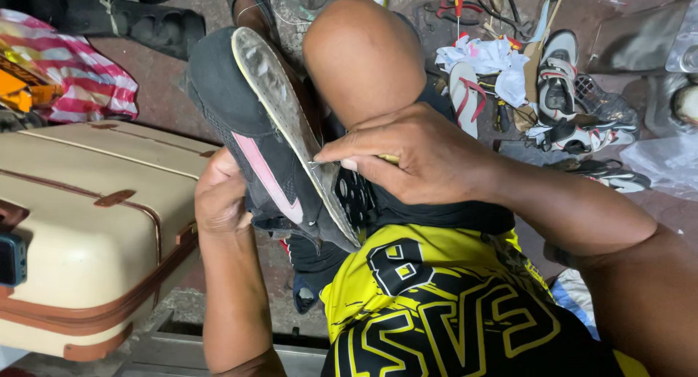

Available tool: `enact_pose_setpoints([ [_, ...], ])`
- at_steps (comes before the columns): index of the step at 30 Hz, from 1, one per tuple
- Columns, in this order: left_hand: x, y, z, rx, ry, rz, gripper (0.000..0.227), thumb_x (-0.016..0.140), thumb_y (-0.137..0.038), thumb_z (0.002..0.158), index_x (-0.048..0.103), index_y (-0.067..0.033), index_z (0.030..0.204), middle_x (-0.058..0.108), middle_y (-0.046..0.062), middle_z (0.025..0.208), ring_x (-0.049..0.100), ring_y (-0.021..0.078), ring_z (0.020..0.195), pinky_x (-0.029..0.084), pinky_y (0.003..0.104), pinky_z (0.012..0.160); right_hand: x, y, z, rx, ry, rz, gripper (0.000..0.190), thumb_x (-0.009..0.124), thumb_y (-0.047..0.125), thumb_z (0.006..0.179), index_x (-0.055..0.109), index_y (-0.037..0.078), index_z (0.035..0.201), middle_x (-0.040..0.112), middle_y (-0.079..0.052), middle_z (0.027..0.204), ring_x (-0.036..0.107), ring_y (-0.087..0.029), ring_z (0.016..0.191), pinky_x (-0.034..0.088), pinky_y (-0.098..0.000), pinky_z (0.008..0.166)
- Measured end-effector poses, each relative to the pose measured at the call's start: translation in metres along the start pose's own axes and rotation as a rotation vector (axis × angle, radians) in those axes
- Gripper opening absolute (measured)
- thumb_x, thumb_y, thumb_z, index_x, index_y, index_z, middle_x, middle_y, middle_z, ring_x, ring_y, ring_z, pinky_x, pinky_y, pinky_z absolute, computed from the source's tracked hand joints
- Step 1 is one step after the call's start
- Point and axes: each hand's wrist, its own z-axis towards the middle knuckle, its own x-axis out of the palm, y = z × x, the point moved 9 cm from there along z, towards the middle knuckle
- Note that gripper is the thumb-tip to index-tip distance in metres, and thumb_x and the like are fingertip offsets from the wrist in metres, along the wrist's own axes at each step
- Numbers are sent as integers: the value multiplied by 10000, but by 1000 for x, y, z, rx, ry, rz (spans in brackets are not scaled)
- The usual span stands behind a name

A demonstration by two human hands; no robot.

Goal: The person sits on the floor and sews the sole of a black and pink sneaker using a needle and thread. They repeatedly push the needle through the shoe's sole and pull the thread tight to secure the stitching.

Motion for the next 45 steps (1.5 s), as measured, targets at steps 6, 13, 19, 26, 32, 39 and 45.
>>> enact_pose_setpoints([
  [6,31,-37,8,134,84,651,200,815,0,828,737,9,1012,753,72,1009,718,163,891,588,323,835,-1,2,11,-44,49,75,283,606,52,962,716,63,1222,768,-123,1167,755,-279,1070,569,-380,963],
  [13,76,-58,9,336,335,1040,223,804,-105,813,728,-55,1016,751,76,1029,744,245,962,568,384,917,3,-3,21,1,97,64,287,629,66,934,731,65,1202,771,-125,1105,749,-298,1012,568,-397,899],
  [19,76,-54,7,295,448,1120,346,809,-169,821,688,-45,1121,722,126,1121,706,326,1046,533,442,960,-3,12,35,-140,161,-71,277,657,74,894,730,48,1160,757,-125,984,730,-322,873,564,-422,767],
  [26,67,-45,15,169,477,1095,293,788,-214,851,692,-68,1085,720,117,1110,700,338,1041,526,448,961,12,-23,40,286,441,8,251,651,180,963,759,171,1189,771,-79,829,741,-245,694,556,-394,692],
  [32,65,-42,19,173,487,1144,327,788,-270,839,702,-66,1081,696,131,1148,646,366,1110,470,485,1022,2,16,51,-109,297,-179,255,657,100,849,697,52,1096,699,-145,788,689,-346,715,495,-467,592],
  [39,70,-41,21,180,523,1167,247,755,-246,851,702,-88,1033,702,133,1088,658,384,1071,489,484,966,9,-8,53,126,296,61,117,612,131,950,672,99,1045,721,-104,779,726,-279,706,529,-430,632],
  [45,72,-38,21,177,529,1178,223,730,-220,847,699,-87,1023,702,142,1037,665,391,1013,505,472,907,12,-1,50,-39,270,-69,101,615,123,956,634,87,1049,682,-124,728,689,-340,658,501,-472,581],
])
